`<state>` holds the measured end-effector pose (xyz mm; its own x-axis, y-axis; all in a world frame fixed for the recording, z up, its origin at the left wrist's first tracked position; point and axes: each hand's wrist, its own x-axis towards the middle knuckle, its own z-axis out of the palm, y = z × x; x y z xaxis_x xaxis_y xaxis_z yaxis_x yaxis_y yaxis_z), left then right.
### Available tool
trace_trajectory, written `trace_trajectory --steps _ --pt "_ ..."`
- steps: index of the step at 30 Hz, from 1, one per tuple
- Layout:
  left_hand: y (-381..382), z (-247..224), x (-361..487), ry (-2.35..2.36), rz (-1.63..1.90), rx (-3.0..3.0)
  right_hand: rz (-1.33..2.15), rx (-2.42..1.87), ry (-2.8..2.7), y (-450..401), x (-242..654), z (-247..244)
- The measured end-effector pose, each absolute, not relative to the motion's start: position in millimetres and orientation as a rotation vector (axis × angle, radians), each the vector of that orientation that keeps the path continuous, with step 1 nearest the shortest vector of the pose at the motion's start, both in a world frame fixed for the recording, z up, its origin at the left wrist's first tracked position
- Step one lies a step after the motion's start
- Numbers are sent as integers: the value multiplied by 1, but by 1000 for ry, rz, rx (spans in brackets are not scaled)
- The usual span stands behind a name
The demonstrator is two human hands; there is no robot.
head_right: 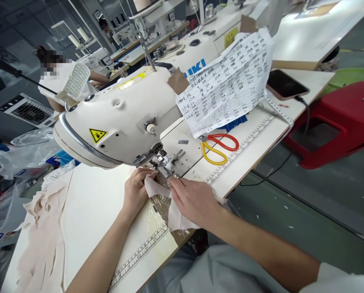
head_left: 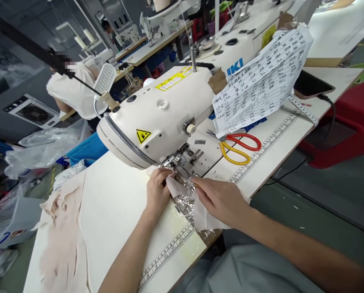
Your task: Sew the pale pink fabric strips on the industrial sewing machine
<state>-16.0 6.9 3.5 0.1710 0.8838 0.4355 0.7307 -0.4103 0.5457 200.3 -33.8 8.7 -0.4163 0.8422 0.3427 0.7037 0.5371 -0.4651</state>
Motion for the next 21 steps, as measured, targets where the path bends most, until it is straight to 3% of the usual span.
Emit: trace_trajectory --steps 21 --pt "11 0 -15 1638 1011 2233 338 -1283 -2349 -25 192 12"
